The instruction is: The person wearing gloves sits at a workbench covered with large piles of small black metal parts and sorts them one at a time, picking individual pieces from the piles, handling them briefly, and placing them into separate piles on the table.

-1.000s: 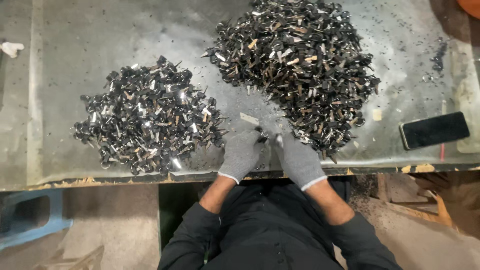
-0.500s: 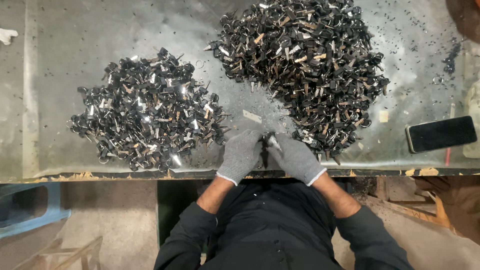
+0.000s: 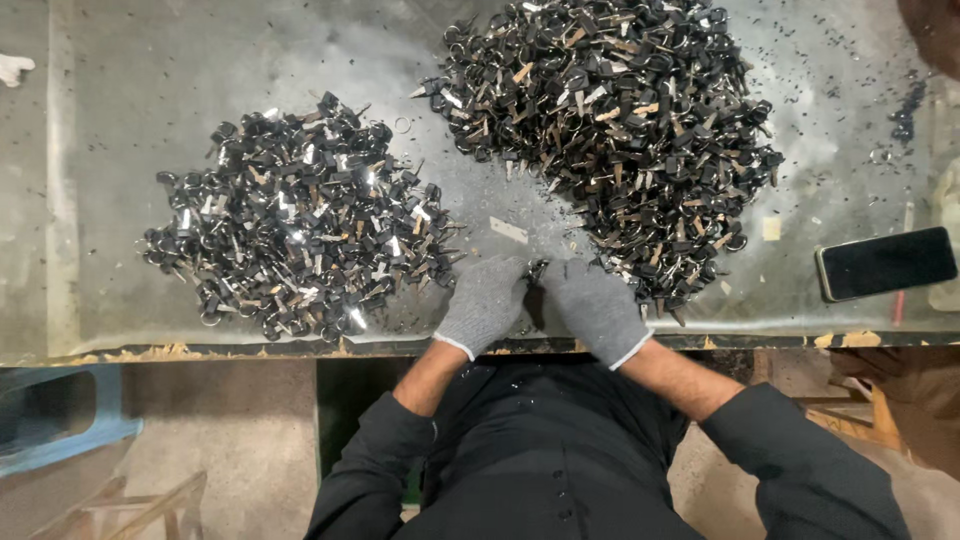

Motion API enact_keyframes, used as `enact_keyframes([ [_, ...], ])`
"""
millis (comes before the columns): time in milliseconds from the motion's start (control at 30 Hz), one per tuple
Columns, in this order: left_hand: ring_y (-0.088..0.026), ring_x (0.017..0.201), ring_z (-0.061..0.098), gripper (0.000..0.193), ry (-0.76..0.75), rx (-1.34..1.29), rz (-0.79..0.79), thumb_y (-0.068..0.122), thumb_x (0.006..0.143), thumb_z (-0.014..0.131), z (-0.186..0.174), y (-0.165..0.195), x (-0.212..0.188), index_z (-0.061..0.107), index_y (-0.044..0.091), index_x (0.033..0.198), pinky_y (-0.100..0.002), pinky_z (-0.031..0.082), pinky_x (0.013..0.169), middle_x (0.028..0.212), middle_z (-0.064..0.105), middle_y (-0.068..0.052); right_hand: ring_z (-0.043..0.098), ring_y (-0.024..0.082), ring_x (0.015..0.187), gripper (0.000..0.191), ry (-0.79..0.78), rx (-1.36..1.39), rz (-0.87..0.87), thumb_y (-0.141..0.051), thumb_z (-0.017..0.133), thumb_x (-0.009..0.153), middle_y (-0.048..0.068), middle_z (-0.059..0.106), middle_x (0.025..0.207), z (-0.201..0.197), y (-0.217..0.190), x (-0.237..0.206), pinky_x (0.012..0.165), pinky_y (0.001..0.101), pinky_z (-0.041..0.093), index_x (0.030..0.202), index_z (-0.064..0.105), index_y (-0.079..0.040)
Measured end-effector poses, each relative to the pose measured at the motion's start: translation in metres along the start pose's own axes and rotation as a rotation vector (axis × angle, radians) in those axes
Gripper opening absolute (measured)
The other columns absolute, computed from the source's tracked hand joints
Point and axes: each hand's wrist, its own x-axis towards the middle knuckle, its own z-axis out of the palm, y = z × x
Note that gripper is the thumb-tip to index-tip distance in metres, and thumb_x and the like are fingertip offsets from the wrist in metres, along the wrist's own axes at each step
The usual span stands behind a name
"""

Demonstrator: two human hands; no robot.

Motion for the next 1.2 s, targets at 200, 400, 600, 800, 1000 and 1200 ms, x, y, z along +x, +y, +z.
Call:
enact_keyframes([
  [200, -0.041, 0.094, 0.067, 0.023, 0.033, -0.04, -0.018, 0.01, 0.09, 0.061, 0.007, 0.004, -0.006, 0.067, 0.004, 0.112, -0.053, 0.051, 0.081, 0.096, 0.069, -0.02, 0.075, 0.037, 0.084, 0.011, -0.148, 0.05, 0.283, -0.01, 0.061, 0.094, 0.021, 0.072, 0.096, 0.029, -0.021, -0.004, 0.069, 0.0453, 0.061, 0.102, 0.064, -0.004],
  [400, -0.041, 0.092, 0.066, 0.032, 0.057, 0.011, -0.114, 0.016, 0.086, 0.068, 0.007, 0.002, -0.005, 0.063, 0.005, 0.116, -0.054, 0.051, 0.077, 0.094, 0.068, -0.019, 0.069, 0.048, 0.087, 0.029, -0.231, 0.634, 0.125, -0.026, 0.057, 0.101, 0.028, 0.07, 0.091, 0.023, 0.015, -0.001, 0.076, 0.0529, 0.054, 0.103, 0.063, 0.002],
  [600, -0.038, 0.089, 0.068, 0.017, 0.153, 0.043, -0.056, 0.012, 0.087, 0.066, 0.02, -0.003, -0.012, 0.067, 0.008, 0.103, -0.052, 0.052, 0.077, 0.093, 0.069, -0.015, 0.07, 0.043, 0.08, 0.025, 0.024, 0.436, 0.194, -0.026, 0.057, 0.097, 0.024, 0.071, 0.089, 0.017, -0.014, -0.011, 0.07, 0.0518, 0.056, 0.103, 0.062, -0.002],
  [800, -0.039, 0.086, 0.066, 0.022, 0.164, 0.1, 0.034, 0.008, 0.087, 0.064, 0.025, -0.003, -0.016, 0.067, 0.007, 0.108, -0.051, 0.052, 0.074, 0.094, 0.067, -0.015, 0.073, 0.037, 0.078, 0.013, -0.063, 0.285, 0.201, -0.012, 0.057, 0.096, 0.02, 0.07, 0.087, 0.005, -0.012, 0.002, 0.065, 0.0475, 0.06, 0.103, 0.059, -0.002],
  [1000, -0.039, 0.085, 0.065, 0.022, 0.177, 0.124, 0.057, 0.006, 0.087, 0.063, 0.027, -0.008, -0.016, 0.067, 0.005, 0.109, -0.051, 0.051, 0.074, 0.095, 0.067, -0.018, 0.073, 0.038, 0.078, 0.015, 0.021, 0.115, 0.201, -0.013, 0.058, 0.091, 0.02, 0.071, 0.092, 0.01, -0.02, -0.007, 0.061, 0.0453, 0.06, 0.102, 0.059, -0.003],
  [1200, -0.04, 0.09, 0.067, 0.018, 0.164, 0.023, 0.066, 0.006, 0.086, 0.064, 0.022, -0.007, -0.013, 0.067, 0.004, 0.104, -0.051, 0.054, 0.078, 0.094, 0.068, -0.018, 0.072, 0.038, 0.074, 0.025, -0.128, 0.36, 0.21, -0.022, 0.063, 0.094, 0.017, 0.07, 0.083, 0.011, -0.007, -0.001, 0.062, 0.0487, 0.057, 0.105, 0.058, 0.001],
])
